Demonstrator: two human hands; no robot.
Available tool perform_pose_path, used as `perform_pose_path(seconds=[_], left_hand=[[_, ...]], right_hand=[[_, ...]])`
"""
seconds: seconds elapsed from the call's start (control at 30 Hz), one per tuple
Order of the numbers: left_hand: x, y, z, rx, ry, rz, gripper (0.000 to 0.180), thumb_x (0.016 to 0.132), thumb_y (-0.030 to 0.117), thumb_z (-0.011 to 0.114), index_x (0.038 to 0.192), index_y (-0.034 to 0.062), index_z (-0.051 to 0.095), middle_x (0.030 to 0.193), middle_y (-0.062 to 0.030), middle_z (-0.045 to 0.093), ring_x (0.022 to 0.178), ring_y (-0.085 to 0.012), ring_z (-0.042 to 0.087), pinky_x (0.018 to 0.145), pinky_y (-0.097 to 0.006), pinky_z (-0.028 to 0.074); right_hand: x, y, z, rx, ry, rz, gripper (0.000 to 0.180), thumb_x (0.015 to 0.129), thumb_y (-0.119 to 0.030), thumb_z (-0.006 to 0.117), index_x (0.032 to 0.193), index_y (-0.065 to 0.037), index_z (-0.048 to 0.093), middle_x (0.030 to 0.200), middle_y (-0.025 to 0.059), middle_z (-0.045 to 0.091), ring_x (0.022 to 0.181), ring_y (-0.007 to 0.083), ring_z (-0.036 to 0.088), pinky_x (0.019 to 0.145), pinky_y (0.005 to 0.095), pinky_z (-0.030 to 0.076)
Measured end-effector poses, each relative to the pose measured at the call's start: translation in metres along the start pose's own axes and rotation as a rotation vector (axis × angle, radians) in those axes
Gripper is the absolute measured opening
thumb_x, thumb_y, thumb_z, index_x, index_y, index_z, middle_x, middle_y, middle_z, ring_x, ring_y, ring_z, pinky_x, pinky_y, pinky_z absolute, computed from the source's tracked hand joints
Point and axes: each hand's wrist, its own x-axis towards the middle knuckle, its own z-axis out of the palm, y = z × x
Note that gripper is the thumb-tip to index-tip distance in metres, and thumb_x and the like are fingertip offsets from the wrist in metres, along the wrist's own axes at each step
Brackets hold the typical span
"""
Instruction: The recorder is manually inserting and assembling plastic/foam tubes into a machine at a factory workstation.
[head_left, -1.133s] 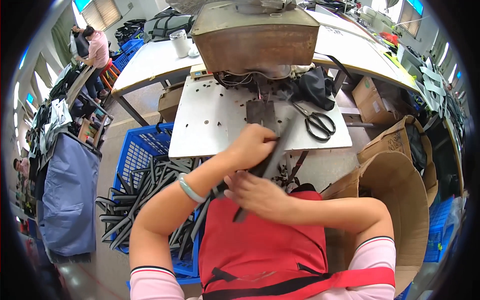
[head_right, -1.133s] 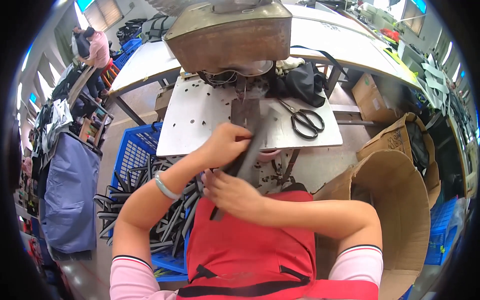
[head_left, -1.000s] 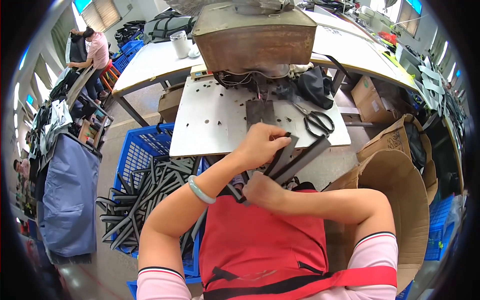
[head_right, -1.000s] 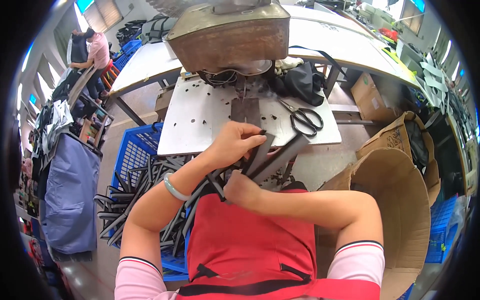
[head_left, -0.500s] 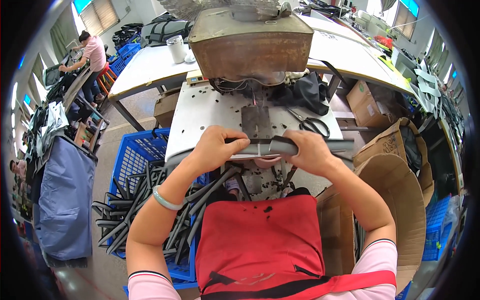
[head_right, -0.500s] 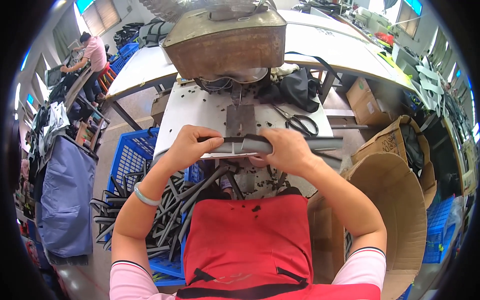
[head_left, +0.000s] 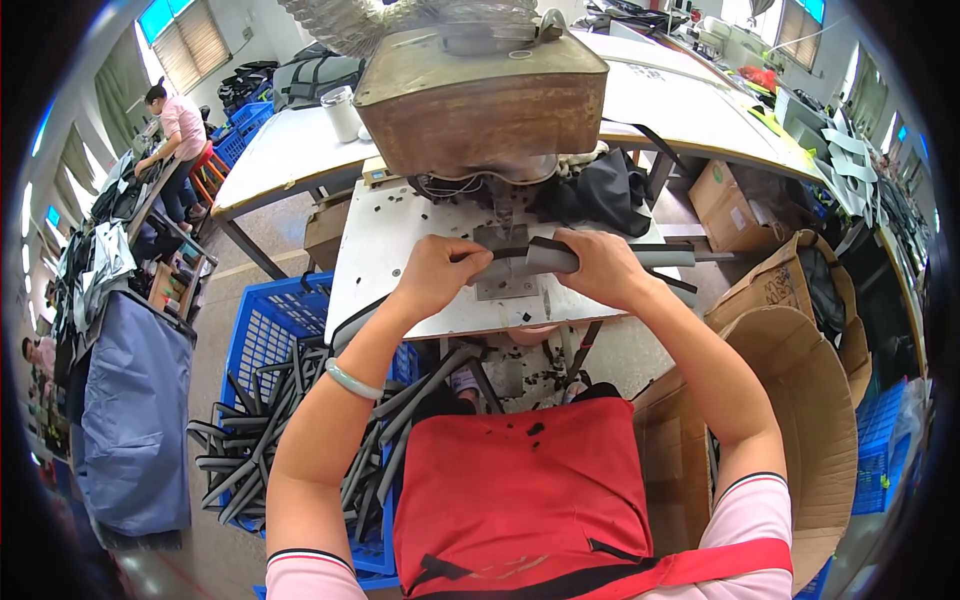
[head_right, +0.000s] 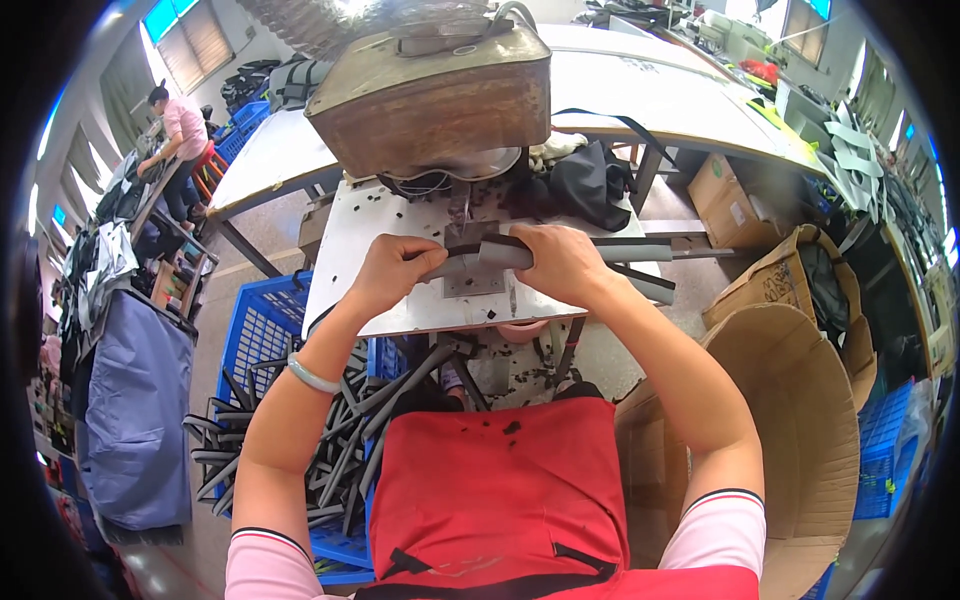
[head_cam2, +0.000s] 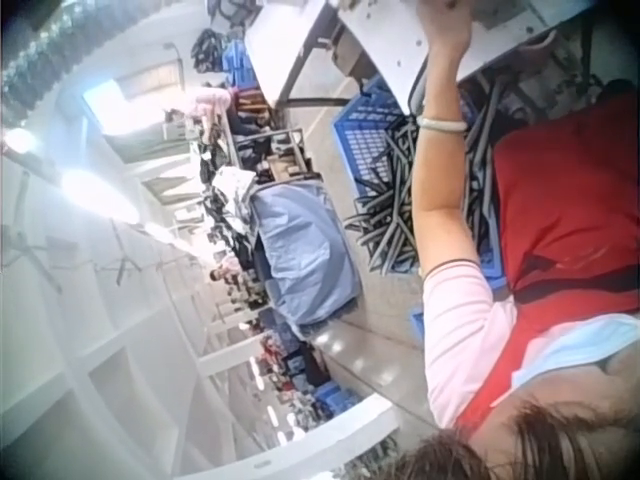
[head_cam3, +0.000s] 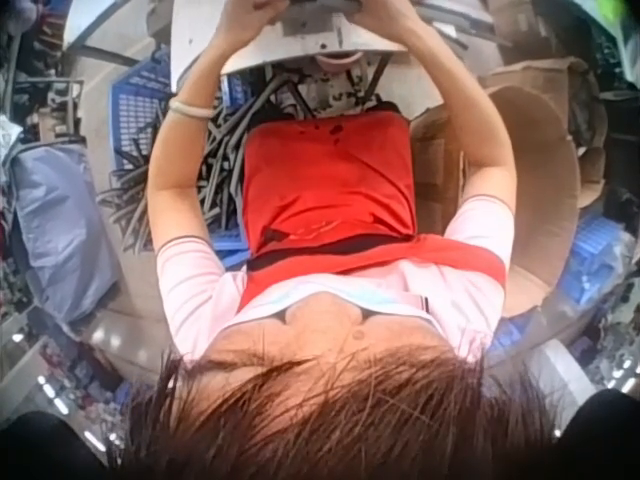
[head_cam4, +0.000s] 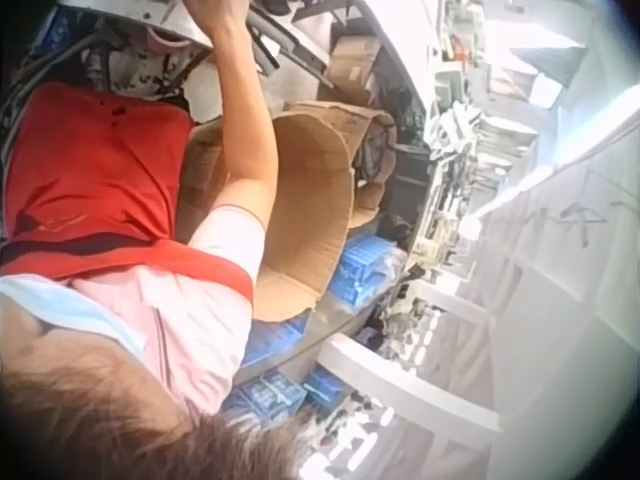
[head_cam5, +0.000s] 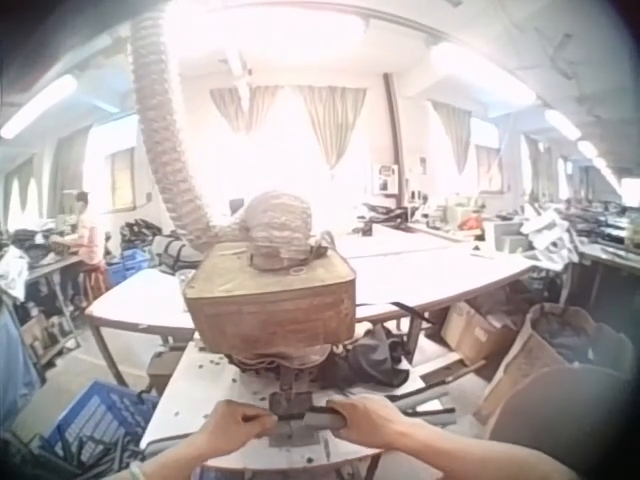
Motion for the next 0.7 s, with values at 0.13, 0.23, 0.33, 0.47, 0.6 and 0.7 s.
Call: perform_pose_path(seconds=[0.13,0.23,0.33,0.47,0.6,0.7], left_hand=[[0.011,0.001,-0.004,-0.005,0.015,-0.005,0.027,0.090,0.018,0.067,0.099,-0.0065,0.071,0.073,-0.0055,0.066,0.065,-0.0108,0.058,0.062,-0.027,0.048],[0.021,-0.003,-0.002,-0.018,0.043,0.008,0.027,0.090,0.020,0.068,0.099,-0.0060,0.071,0.072,-0.0055,0.066,0.064,-0.0106,0.058,0.061,-0.027,0.048],[0.024,-0.010,-0.003,-0.070,0.042,-0.065,0.028,0.090,0.020,0.068,0.100,-0.0057,0.071,0.071,-0.0052,0.065,0.063,-0.0102,0.056,0.059,-0.027,0.047],[0.013,-0.021,-0.001,-0.077,0.078,-0.005,0.028,0.089,0.021,0.068,0.102,-0.0046,0.071,0.072,-0.0038,0.065,0.065,-0.0096,0.054,0.061,-0.027,0.046],[0.003,-0.014,0.000,-0.081,0.090,0.044,0.026,0.090,0.020,0.068,0.101,-0.0036,0.071,0.074,-0.0041,0.067,0.068,-0.0095,0.054,0.063,-0.027,0.045],[0.006,-0.012,0.000,-0.074,0.091,0.063,0.025,0.089,0.019,0.068,0.100,-0.0034,0.072,0.075,-0.0049,0.068,0.068,-0.0096,0.054,0.063,-0.028,0.045]], right_hand=[[0.010,0.003,-0.003,0.020,0.013,0.019,0.031,0.075,-0.019,0.067,0.102,-0.003,0.062,0.090,0.0211,0.065,0.091,0.0399,0.062,0.079,0.0459,0.049],[0.021,0.007,-0.004,0.038,0.017,0.038,0.034,0.074,-0.017,0.068,0.103,-0.002,0.062,0.091,0.0226,0.065,0.093,0.0409,0.061,0.081,0.0458,0.049],[0.024,0.010,-0.002,-0.004,0.007,0.054,0.040,0.074,-0.020,0.068,0.110,-0.003,0.062,0.093,0.0207,0.067,0.094,0.0382,0.062,0.082,0.0454,0.049],[-0.001,-0.004,0.012,-0.047,0.135,0.035,0.042,0.075,-0.022,0.071,0.111,-0.004,0.061,0.095,0.0190,0.066,0.096,0.0374,0.062,0.082,0.0454,0.048],[-0.011,-0.022,0.003,0.043,0.066,0.208,0.052,0.078,-0.026,0.073,0.120,0.000,0.059,0.104,0.0211,0.066,0.100,0.0374,0.062,0.087,0.0423,0.049],[-0.004,-0.012,0.004,0.008,0.102,0.102,0.049,0.079,-0.024,0.072,0.120,0.001,0.059,0.102,0.0217,0.066,0.100,0.0375,0.061,0.087,0.0420,0.049]])
